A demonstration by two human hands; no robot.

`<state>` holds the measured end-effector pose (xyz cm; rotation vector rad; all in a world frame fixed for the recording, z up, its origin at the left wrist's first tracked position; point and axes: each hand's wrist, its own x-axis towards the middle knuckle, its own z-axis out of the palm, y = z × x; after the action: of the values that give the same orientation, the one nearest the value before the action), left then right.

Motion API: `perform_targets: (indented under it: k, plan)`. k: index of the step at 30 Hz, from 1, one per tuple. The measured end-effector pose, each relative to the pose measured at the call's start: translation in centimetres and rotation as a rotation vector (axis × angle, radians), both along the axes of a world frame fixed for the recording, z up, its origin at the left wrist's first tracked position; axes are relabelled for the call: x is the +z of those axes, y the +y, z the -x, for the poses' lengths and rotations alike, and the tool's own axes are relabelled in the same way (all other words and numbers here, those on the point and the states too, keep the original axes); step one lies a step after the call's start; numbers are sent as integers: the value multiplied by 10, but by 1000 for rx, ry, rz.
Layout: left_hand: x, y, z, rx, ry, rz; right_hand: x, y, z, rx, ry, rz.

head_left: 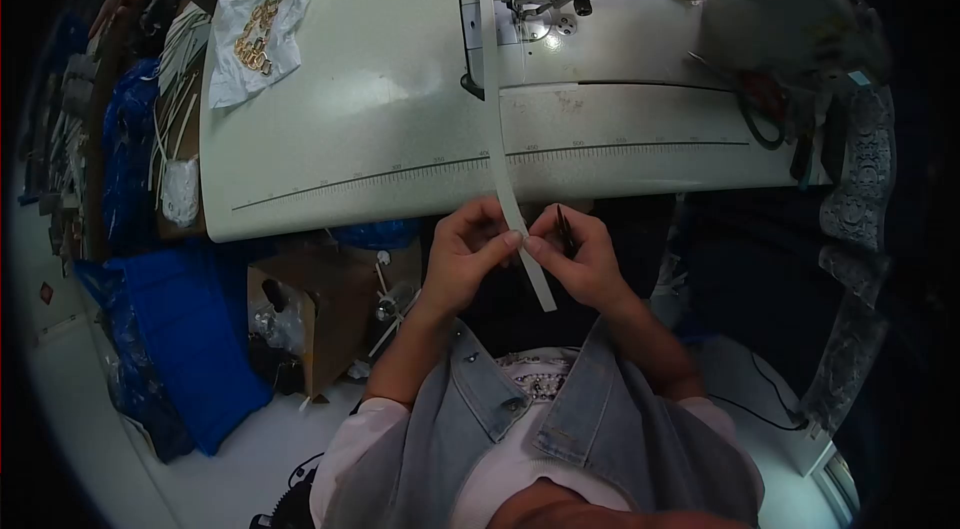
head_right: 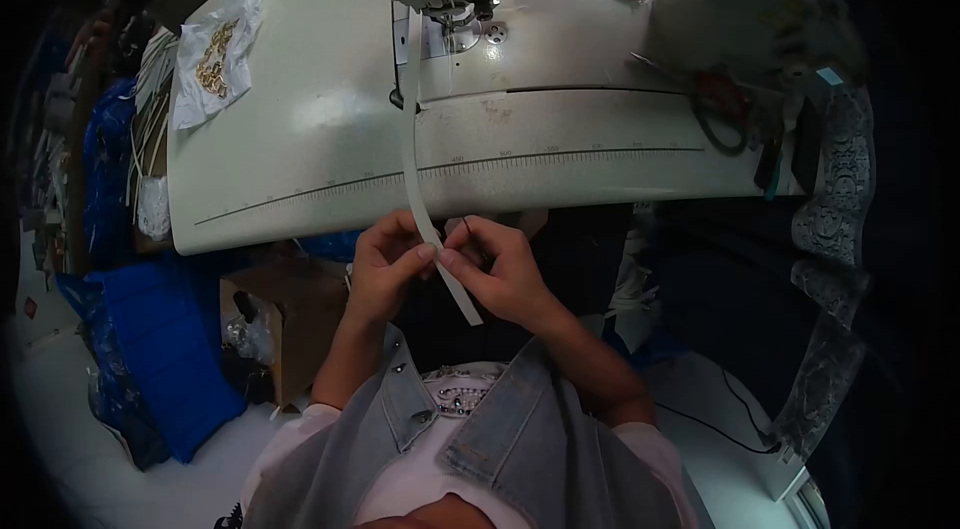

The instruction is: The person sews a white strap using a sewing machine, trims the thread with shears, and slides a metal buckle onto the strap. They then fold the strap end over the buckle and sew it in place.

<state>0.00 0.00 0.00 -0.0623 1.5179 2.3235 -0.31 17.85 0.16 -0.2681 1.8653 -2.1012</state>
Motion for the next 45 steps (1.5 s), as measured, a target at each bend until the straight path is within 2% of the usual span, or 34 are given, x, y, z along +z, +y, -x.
perform_targets:
  k: [3, 5, 6, 9, 12, 14, 18, 20, 21, 22, 23, 25, 26, 27, 28, 29, 31, 32, 33, 34, 35, 36, 38, 39, 41, 43, 45]
  plan:
    - [1, 0, -3, 18, -78, -60, -4, 12, -3, 8, -61, -3]
    - [1, -5, 0, 50, -80, -116, -13, 19, -2, -123, -258, 315]
    - [2, -6, 2, 53, -82, -115, -10, 17, -2, -120, -260, 316]
    - [5, -4, 4, 40, -88, -129, 6, 9, -1, -247, -123, 19]
    - [5, -1, 5, 63, -113, -99, 10, 4, -1, -125, -81, -28]
    - [2, -1, 6, 64, -95, -68, 9, 2, 2, 71, 144, -190]
    - [0, -4, 22, 101, -32, -5, 6, 16, 16, 57, 266, -314]
    - [7, -12, 50, 242, 39, 261, 7, 29, 40, -221, 541, -524]
    - [12, -15, 66, 238, 51, 257, 14, 39, 55, -260, 522, -716]
    - [19, -19, 85, 240, 132, 367, 21, 50, 71, -299, 499, -904]
    - [24, -20, 102, 242, 216, 478, 21, 62, 85, -311, 510, -903]
    - [24, -18, 128, 219, 274, 542, 21, 80, 109, -260, 478, -1280]
    - [22, -17, 138, 200, 310, 610, 21, 83, 115, -269, 491, -1283]
    - [17, -16, 146, 206, 320, 604, 21, 85, 122, -290, 737, -1381]
    - [11, -16, 154, 112, 407, 671, 23, 86, 128, -307, 987, -1467]
    - [6, -15, 160, 14, 489, 740, 21, 80, 133, -308, 994, -1467]
    - [10, -6, 166, -21, 483, 794, 20, 50, 140, 50, 1045, -1082]
    - [11, -3, 169, -58, 472, 849, 16, 41, 144, 42, 1039, -1077]
    - [6, -4, 173, -69, 475, 857, 12, 33, 151, 153, 1046, -1004]
    - [-3, -6, 177, -58, 738, 1060, 9, 29, 157, 263, 1050, -930]
    - [-8, -7, 181, -42, 1008, 1255, 5, 34, 164, 249, 1106, -920]
    - [-7, -7, 185, -45, 1010, 1254, 4, 41, 168, 246, 1105, -920]
    - [-2, -5, 190, 130, 1263, 1223, 5, 57, 173, 156, 1045, -1073]
    - [-3, -4, 192, 127, 1248, 1218, 7, 62, 177, 117, 1095, -1052]
    - [-5, -3, 199, -85, 908, 960, 7, 65, 181, 103, 1037, -1101]
    - [-1, 1, 209, -132, 883, 990, 9, 64, 182, 82, 980, -1149]
    - [-6, 2, 216, -182, 861, 1023, 12, 53, 184, 20, 1035, -1071]
